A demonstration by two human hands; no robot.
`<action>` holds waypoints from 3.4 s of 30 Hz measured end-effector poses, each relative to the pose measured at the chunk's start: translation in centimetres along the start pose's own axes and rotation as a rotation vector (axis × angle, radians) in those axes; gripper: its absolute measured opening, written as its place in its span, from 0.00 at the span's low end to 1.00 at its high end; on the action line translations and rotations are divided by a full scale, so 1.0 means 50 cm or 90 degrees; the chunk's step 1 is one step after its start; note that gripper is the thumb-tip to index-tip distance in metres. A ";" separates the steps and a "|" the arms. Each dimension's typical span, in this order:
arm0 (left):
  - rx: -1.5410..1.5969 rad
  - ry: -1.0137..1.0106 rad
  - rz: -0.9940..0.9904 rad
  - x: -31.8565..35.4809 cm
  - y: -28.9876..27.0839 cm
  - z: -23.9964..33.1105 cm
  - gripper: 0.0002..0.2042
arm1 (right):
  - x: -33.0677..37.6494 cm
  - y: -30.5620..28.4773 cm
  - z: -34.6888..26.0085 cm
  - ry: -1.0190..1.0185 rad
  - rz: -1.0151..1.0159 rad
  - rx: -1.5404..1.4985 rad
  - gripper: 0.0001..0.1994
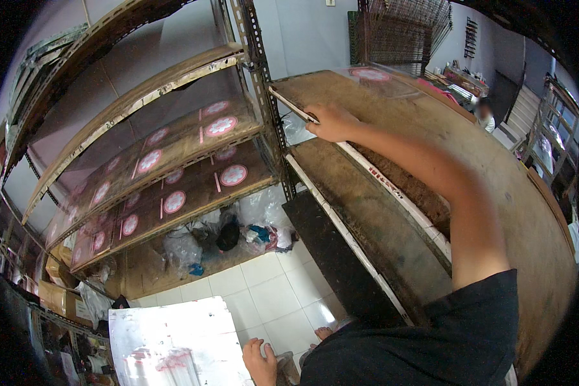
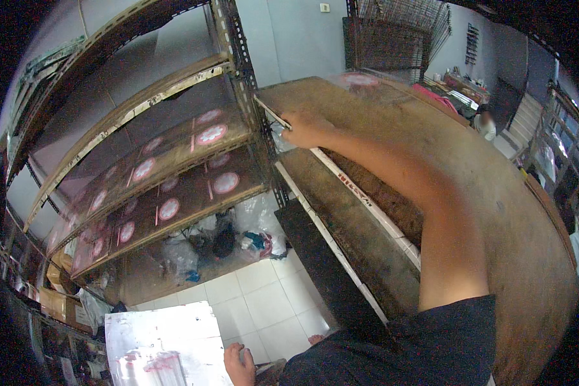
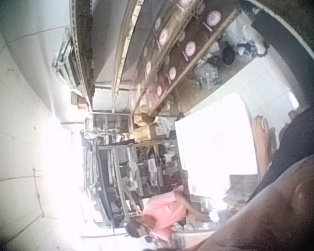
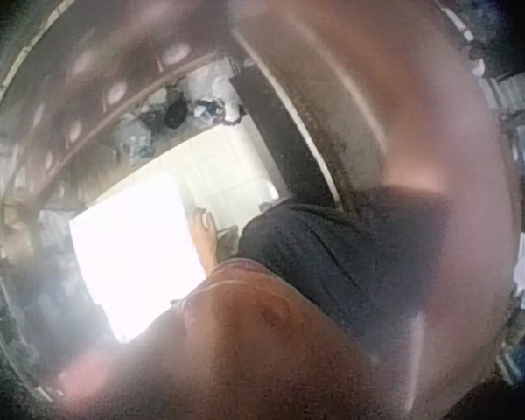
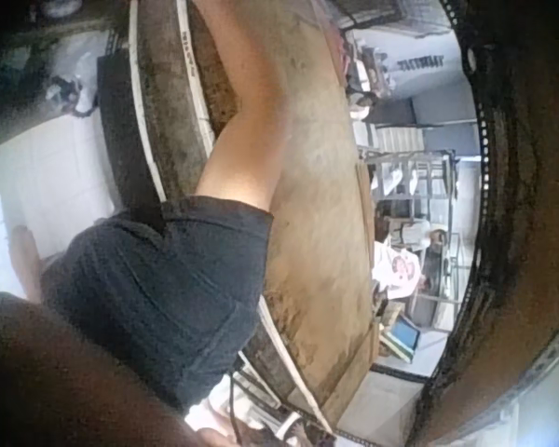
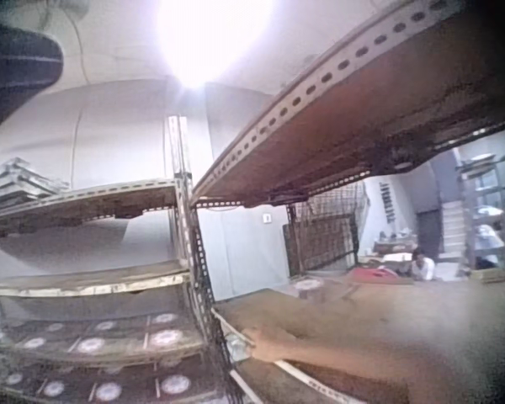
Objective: The person repeatedly picks up clear plastic sheets with pink floral designs and places them on a wooden table. The person also handles pink rectangular sticks and places them alongside the sheets. The task involves arranging these items in a repetitive pattern on the table surface.
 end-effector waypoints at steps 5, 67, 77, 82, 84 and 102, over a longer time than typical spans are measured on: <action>-0.030 -0.037 -0.007 0.045 -0.028 -0.045 0.14 | -0.019 0.023 -0.006 -0.097 0.115 -0.044 0.22; -0.213 -0.088 0.142 0.234 -0.009 -0.113 0.19 | -0.016 0.010 0.028 -0.031 0.074 -0.055 0.28; -0.107 0.054 0.073 -0.031 0.063 -0.049 0.13 | -0.043 -0.014 0.058 0.040 0.100 -0.061 0.27; -0.042 0.061 0.082 -0.120 0.110 -0.079 0.13 | -0.082 -0.091 0.315 0.213 0.161 0.121 0.33; -0.033 0.052 0.073 -0.141 0.127 -0.095 0.13 | -0.048 -0.113 0.376 0.332 0.204 0.219 0.34; 0.113 0.079 -0.061 -0.254 0.288 -0.106 0.09 | 0.104 -0.230 0.543 0.251 -0.080 0.003 0.27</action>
Point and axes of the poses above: each hand's wrist, its own x-axis away from the middle knuckle, its own y-axis out of the palm, z = x × y, the point moved 5 cm from there along -x, towards the middle knuckle, and after that the axes turned 11 degrees about y, right-handed, at the moved point
